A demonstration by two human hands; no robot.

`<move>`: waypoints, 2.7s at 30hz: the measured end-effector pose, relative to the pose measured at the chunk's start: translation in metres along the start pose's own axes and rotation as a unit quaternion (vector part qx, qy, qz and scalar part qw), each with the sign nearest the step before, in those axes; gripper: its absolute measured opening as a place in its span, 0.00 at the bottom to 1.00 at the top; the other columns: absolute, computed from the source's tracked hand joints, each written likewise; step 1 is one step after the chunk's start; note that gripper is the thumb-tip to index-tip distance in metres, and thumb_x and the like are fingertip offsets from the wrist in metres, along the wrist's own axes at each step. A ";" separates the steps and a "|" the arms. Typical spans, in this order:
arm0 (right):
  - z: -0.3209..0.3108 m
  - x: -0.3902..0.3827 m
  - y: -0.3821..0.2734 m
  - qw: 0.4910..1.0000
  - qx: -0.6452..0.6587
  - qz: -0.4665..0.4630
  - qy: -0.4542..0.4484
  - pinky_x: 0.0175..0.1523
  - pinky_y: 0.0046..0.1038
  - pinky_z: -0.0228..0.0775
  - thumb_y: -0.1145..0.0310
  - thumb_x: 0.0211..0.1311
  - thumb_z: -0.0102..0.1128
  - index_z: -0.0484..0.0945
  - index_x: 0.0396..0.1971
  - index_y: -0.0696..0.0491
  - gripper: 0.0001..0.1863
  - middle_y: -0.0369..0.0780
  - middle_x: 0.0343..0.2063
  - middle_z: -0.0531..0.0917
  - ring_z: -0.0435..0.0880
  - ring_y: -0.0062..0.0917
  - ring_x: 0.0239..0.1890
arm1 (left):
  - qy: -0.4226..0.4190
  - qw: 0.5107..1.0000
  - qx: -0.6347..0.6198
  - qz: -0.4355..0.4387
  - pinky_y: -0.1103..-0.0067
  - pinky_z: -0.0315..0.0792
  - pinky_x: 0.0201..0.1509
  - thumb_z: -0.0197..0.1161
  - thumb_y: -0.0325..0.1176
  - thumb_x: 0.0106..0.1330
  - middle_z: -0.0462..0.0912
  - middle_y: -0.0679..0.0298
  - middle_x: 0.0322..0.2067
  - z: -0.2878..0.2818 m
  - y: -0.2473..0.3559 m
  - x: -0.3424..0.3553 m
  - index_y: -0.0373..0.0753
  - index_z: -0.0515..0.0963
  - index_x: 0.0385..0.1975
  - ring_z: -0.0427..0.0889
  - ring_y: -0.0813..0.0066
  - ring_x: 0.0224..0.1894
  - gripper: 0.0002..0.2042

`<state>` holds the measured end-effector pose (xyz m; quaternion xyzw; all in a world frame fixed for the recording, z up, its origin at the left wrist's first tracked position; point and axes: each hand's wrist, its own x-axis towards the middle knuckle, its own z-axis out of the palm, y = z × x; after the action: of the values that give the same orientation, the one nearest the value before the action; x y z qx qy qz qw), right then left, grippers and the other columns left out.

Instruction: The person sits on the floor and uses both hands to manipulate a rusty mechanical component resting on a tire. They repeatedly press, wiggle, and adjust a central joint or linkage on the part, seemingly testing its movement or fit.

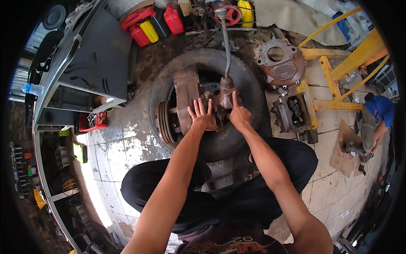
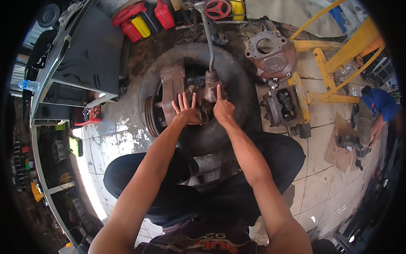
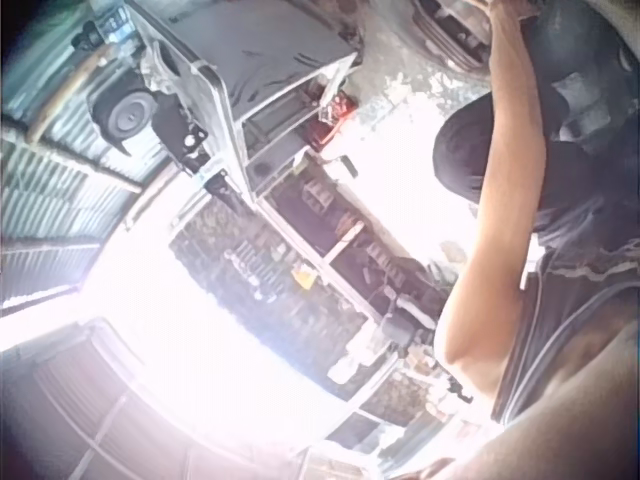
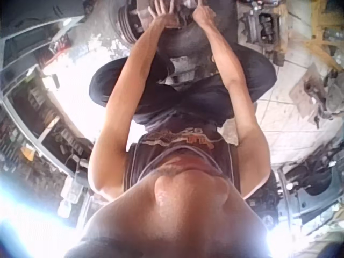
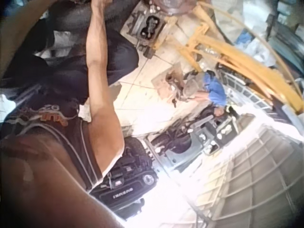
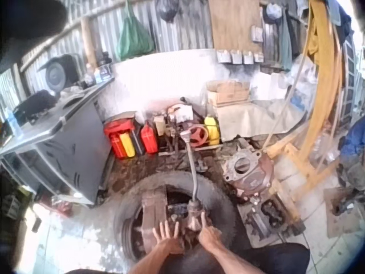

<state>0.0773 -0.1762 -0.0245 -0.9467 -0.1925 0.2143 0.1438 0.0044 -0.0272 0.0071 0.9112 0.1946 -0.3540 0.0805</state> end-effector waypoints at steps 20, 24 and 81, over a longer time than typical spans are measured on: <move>0.000 -0.001 0.011 0.999 0.014 -0.004 0.028 0.37 0.46 0.76 0.73 0.56 0.54 0.32 0.74 0.38 0.51 0.53 0.29 0.85 0.85 0.48 0.31 | 0.011 1.000 -0.002 0.012 0.36 0.22 0.65 0.72 0.64 0.40 0.18 0.39 0.70 -0.001 0.000 0.004 0.50 0.22 0.72 0.15 0.38 0.71 0.70; 0.028 -0.022 0.017 0.998 0.059 -0.003 0.018 0.35 0.50 0.74 0.72 0.59 0.52 0.32 0.74 0.36 0.49 0.56 0.27 0.83 0.83 0.51 0.29 | -0.010 1.000 -0.015 0.009 0.36 0.22 0.65 0.72 0.65 0.40 0.18 0.39 0.70 0.002 -0.003 -0.001 0.50 0.21 0.72 0.15 0.38 0.72 0.70; 0.037 -0.024 0.035 0.963 0.134 -0.070 0.222 0.40 0.41 0.74 0.72 0.61 0.58 0.76 0.57 0.48 0.22 0.44 0.36 0.73 0.80 0.44 0.36 | 0.003 1.000 -0.006 0.005 0.37 0.22 0.66 0.69 0.64 0.42 0.19 0.41 0.71 -0.001 -0.001 -0.001 0.51 0.24 0.72 0.17 0.38 0.72 0.67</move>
<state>0.0505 -0.2103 -0.0607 -0.9267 -0.1912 0.0117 0.3234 0.0036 -0.0269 0.0084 0.9126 0.1925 -0.3499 0.0877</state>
